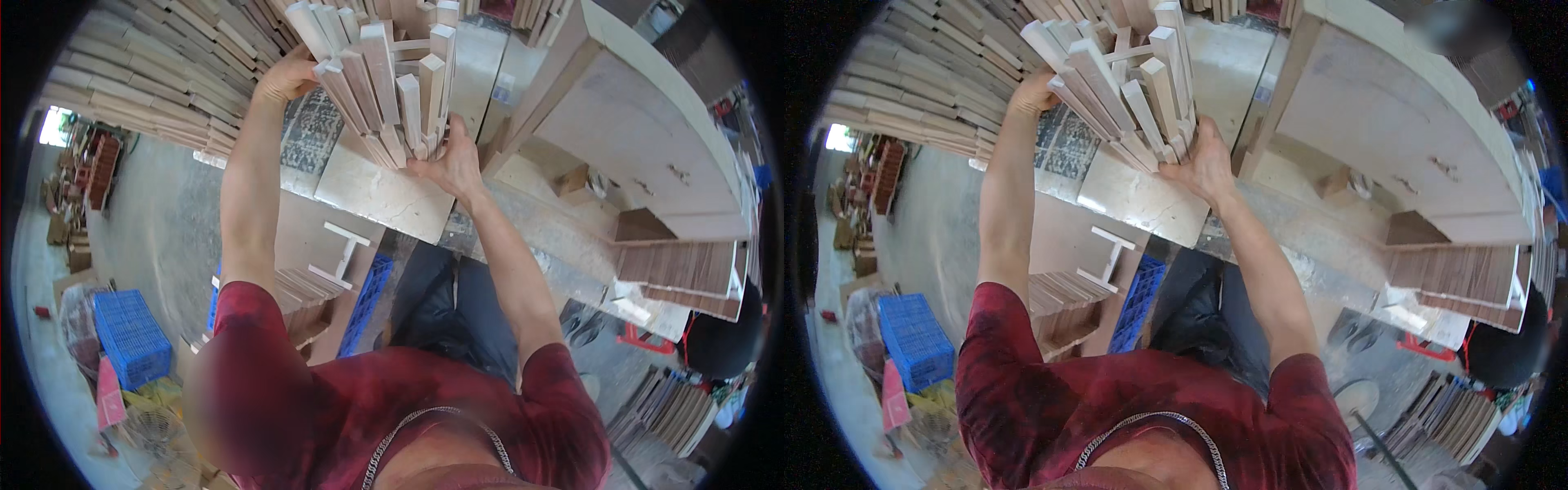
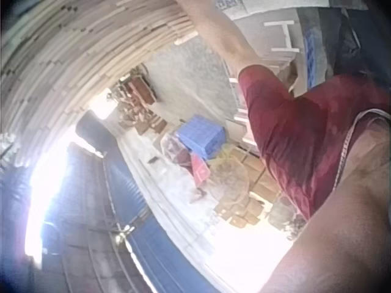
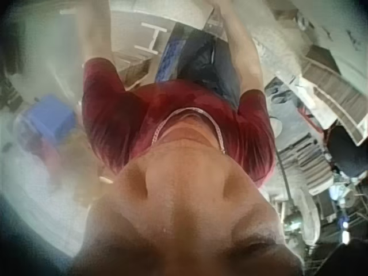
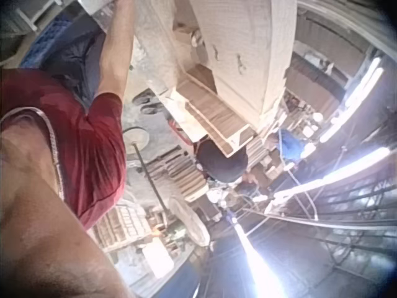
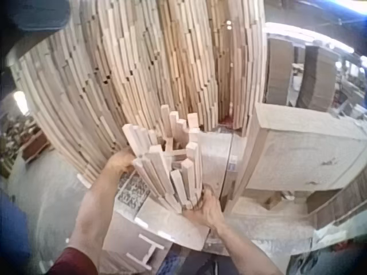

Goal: Assembling wooden slats into cross-shaped joints and stacking them on a workbench.

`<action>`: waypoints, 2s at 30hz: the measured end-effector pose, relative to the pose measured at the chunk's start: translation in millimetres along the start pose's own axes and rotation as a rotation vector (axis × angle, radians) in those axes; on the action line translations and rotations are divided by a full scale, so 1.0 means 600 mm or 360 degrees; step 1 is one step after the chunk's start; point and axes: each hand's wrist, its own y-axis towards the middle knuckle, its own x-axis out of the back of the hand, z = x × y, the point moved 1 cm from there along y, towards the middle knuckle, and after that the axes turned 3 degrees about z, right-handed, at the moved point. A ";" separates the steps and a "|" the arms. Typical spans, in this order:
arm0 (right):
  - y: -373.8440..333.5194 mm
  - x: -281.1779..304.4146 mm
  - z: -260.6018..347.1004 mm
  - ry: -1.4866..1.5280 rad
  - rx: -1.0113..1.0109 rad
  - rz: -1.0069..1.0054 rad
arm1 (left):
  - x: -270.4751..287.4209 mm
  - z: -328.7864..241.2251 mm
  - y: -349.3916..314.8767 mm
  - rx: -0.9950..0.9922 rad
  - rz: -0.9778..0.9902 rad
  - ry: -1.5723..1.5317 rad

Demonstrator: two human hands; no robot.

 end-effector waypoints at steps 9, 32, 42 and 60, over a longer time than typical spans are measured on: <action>0.005 0.001 0.033 -0.0144 -0.0034 0.0174 | -0.053 -0.083 -0.063 0.0260 -0.0059 0.0446; 0.010 0.005 0.018 -0.0193 -0.0038 0.0248 | -0.011 -0.032 -0.038 -0.0041 -0.0003 0.0243; 0.010 -0.007 -0.013 -0.0136 0.0078 0.0155 | -0.036 -0.020 -0.011 -0.0340 0.0215 0.0168; 0.011 0.000 -0.016 -0.0185 -0.0034 0.0090 | -0.030 0.014 0.008 -0.0276 0.0334 -0.0092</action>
